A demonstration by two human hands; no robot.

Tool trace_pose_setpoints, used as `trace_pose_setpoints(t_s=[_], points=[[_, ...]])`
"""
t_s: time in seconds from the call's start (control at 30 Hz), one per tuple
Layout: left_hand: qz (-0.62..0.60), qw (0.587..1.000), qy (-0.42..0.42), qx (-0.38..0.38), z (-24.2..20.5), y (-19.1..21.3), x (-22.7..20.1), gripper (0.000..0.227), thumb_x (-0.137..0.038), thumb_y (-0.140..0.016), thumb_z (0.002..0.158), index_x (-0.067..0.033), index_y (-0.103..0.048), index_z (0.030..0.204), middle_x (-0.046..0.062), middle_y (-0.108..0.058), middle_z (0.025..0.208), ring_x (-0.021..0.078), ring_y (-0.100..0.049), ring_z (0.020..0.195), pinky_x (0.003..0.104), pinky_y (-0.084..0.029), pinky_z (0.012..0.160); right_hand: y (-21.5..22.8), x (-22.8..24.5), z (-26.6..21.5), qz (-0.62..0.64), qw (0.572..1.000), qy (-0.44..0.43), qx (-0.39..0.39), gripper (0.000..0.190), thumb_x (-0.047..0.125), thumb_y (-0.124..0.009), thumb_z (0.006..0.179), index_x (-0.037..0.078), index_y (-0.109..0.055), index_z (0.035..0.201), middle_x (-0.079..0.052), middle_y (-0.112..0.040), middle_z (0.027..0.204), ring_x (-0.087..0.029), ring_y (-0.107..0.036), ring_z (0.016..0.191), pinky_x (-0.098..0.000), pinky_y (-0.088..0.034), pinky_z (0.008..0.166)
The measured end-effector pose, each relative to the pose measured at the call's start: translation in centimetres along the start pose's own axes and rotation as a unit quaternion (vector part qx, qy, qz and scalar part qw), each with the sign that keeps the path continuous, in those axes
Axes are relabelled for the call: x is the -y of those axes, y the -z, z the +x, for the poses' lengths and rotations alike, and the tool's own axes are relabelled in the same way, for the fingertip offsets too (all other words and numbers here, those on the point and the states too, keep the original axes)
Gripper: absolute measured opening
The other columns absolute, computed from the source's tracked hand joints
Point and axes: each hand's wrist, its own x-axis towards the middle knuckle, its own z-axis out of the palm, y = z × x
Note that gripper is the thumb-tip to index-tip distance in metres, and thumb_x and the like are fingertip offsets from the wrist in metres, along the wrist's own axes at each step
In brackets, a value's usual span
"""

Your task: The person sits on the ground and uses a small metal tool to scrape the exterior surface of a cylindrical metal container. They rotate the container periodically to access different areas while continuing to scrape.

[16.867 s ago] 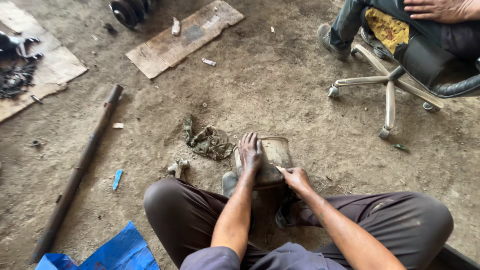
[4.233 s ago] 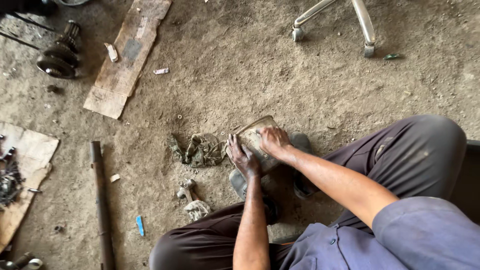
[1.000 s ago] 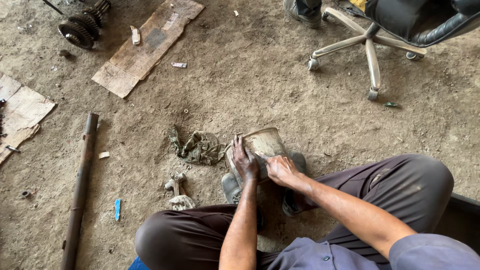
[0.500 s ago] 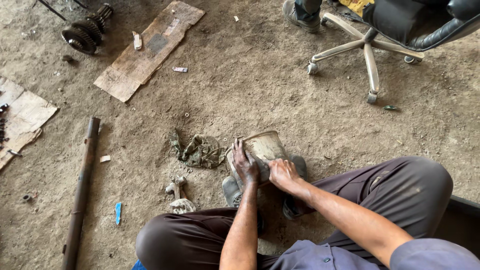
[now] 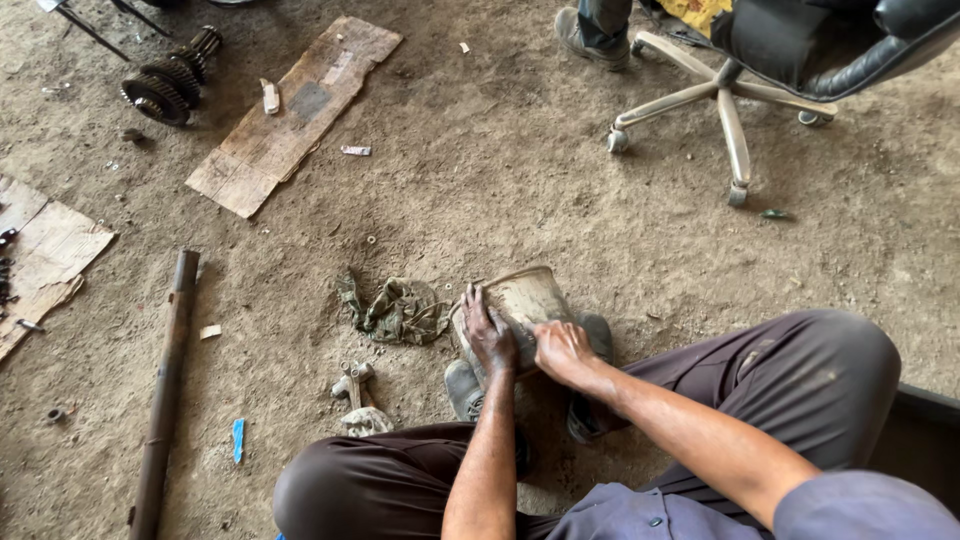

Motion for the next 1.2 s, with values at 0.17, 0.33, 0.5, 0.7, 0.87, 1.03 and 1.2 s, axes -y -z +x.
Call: trace_pose_setpoints(t_s=[0.17,0.33,0.5,0.7,0.87,1.03,1.2], points=[[-0.033,0.999,-0.031,-0.005,-0.7,1.1,-0.5,0.045,-0.016,-0.043,0.104,-0.0051,-0.054,0.147,0.017,-0.047,0.159,0.0403,-0.034,0.152,0.049,-0.026,0.125,-1.1,-0.5,2.0,-0.068,0.997,-0.03,0.032,0.024,0.011,-0.048,0.09,0.001,-0.069,0.091,-0.025,-0.073,0.082,-0.038,-0.07,0.066,-0.0486,-0.059,0.056],[-0.037,0.999,-0.027,-0.004,-0.7,1.5,-0.5,0.045,-0.017,-0.045,0.105,-0.0053,-0.055,0.146,0.017,-0.049,0.158,0.0379,-0.039,0.152,0.048,-0.025,0.126,-1.9,-1.0,-0.6,-0.048,0.998,-0.011,-0.046,0.023,0.014,-0.052,0.084,0.007,-0.074,0.085,-0.024,-0.074,0.084,-0.044,-0.071,0.073,-0.0551,-0.059,0.064],[-0.03,0.999,-0.019,-0.007,-0.6,0.4,-0.2,0.046,-0.015,-0.045,0.105,-0.0088,-0.054,0.149,0.015,-0.047,0.161,0.0368,-0.036,0.155,0.048,-0.027,0.129,0.2,-0.2,-3.0,-0.044,0.999,0.001,-0.019,0.043,0.012,-0.047,0.091,0.004,-0.072,0.125,-0.027,-0.072,0.088,-0.04,-0.071,0.068,-0.05,-0.06,0.057],[-0.004,1.0,-0.017,-0.001,-0.8,1.2,-0.7,0.046,-0.013,-0.048,0.103,-0.008,-0.053,0.148,0.017,-0.048,0.159,0.0379,-0.034,0.154,0.052,-0.023,0.128,1.7,2.4,3.5,-0.055,0.998,-0.024,0.026,0.049,0.01,-0.047,0.084,0.009,-0.073,0.126,-0.025,-0.073,0.081,-0.036,-0.071,0.059,-0.0476,-0.06,0.055],[-0.043,0.999,-0.026,-0.013,-0.8,0.1,0.6,0.052,-0.009,-0.044,0.099,-0.0098,-0.052,0.151,0.015,-0.047,0.161,0.0361,-0.035,0.156,0.051,-0.023,0.131,1.0,1.0,0.0,-0.015,1.0,-0.003,0.002,0.039,0.011,-0.045,0.094,0.005,-0.074,0.121,-0.021,-0.072,0.082,-0.03,-0.065,0.059,-0.0439,-0.058,0.052],[-0.031,0.999,-0.034,-0.018,-0.8,-0.7,1.1,0.051,-0.009,-0.043,0.1,-0.0099,-0.051,0.151,0.016,-0.045,0.162,0.036,-0.033,0.156,0.051,-0.025,0.129,1.0,1.2,2.2,-0.062,0.993,-0.065,0.079,0.054,0.004,-0.042,0.089,0.002,-0.06,0.14,-0.021,-0.07,0.073,-0.026,-0.06,0.046,-0.0425,-0.055,0.038],[0.023,1.0,-0.008,0.002,-0.6,-0.3,1.3,0.044,-0.013,-0.047,0.106,-0.0094,-0.052,0.15,0.015,-0.047,0.16,0.0344,-0.037,0.153,0.054,-0.028,0.126,1.4,2.3,5.6,-0.026,0.997,-0.065,0.044,0.049,0.007,-0.048,0.087,0.01,-0.068,0.132,-0.022,-0.07,0.07,-0.025,-0.056,0.043,-0.041,-0.05,0.037]])
